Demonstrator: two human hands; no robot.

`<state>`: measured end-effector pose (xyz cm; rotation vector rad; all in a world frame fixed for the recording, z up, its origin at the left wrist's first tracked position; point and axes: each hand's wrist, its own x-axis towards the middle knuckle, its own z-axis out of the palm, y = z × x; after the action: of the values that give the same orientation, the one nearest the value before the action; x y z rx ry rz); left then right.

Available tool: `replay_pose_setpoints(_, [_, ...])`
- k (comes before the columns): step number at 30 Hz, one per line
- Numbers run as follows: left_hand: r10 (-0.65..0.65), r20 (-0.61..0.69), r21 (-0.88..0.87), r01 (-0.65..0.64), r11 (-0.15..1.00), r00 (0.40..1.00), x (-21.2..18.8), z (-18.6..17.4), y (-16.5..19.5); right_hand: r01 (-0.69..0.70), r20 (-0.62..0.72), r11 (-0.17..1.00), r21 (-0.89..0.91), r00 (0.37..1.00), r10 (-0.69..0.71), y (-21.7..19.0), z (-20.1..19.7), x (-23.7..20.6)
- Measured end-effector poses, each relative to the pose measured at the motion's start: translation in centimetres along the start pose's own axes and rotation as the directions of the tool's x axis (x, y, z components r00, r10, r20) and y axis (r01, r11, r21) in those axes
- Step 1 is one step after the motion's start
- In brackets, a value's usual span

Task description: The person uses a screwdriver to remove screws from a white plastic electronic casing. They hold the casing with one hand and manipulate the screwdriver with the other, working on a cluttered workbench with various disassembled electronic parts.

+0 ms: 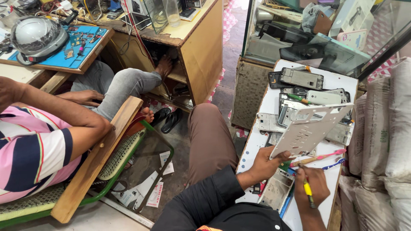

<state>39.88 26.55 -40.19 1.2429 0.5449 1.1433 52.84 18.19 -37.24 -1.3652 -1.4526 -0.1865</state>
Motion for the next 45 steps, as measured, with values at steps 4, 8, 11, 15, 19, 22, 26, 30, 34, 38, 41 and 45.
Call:
replay_pose_setpoints(4, [-0.005,0.021,0.049,0.004,0.999,1.000,-0.2,0.0,0.0,-0.117,0.009,0.993,0.009,0.993,0.117,0.2,-0.2,-0.1])
replay_pose_setpoints(8, [-0.002,0.027,0.026,0.001,1.000,1.000,-0.1,0.0,0.1,-0.142,-0.031,0.989,0.028,0.989,0.143,0.4,-0.3,-0.2])
replay_pose_setpoints(11, [-0.007,0.024,-0.007,0.007,1.000,1.000,-0.1,0.1,0.2,-0.057,0.003,0.998,-0.009,0.998,0.057,0.3,-0.2,-0.3])
replay_pose_setpoints(15, [0.004,0.036,-0.003,-0.004,1.000,0.999,-0.2,0.1,0.1,-0.115,-0.006,0.993,0.025,0.993,0.115,0.1,-0.1,-0.2])
replay_pose_setpoints(19, [-0.004,0.034,-0.004,0.004,1.000,0.999,-0.2,0.1,0.0,-0.149,-0.016,0.989,0.022,0.989,0.150,-0.1,-0.2,-0.1])
replay_pose_setpoints(22, [-0.022,0.028,-0.019,0.022,1.000,0.999,-0.1,0.1,-0.2,-0.026,0.013,0.999,0.024,1.000,0.026,-0.2,-0.1,-0.1])
replay_pose_setpoints(26, [-0.021,0.018,0.001,0.021,1.000,1.000,0.0,0.1,-0.4,-0.179,-0.015,0.983,0.027,0.984,0.179,0.0,-0.1,-0.1])
replay_pose_setpoints(30, [-0.024,0.018,-0.005,0.024,1.000,1.000,-0.1,0.0,-0.5,-0.033,-0.001,0.999,0.024,0.999,0.033,0.2,0.0,-0.2])
replay_pose_setpoints(34, [-0.036,0.016,0.005,0.036,0.999,0.999,-0.1,0.0,-0.7,-0.239,-0.018,0.965,0.105,0.970,0.242,0.3,0.0,-0.4])
replay_pose_setpoints(38, [-0.030,0.002,0.033,0.030,0.999,1.000,0.0,0.1,-0.9,-0.146,-0.006,0.988,0.041,0.989,0.147,0.3,0.0,-0.4])
replay_pose_setpoints(41, [-0.019,0.005,0.029,0.019,0.999,1.000,-0.1,0.0,-0.8,-0.107,0.002,0.993,0.053,0.994,0.107,0.2,-0.2,-0.3])
replay_pose_setpoints(45, [-0.034,0.011,0.001,0.034,0.999,0.999,0.0,0.0,-0.6,-0.100,-0.004,0.995,0.018,0.995,0.100,0.1,-0.2,-0.1])
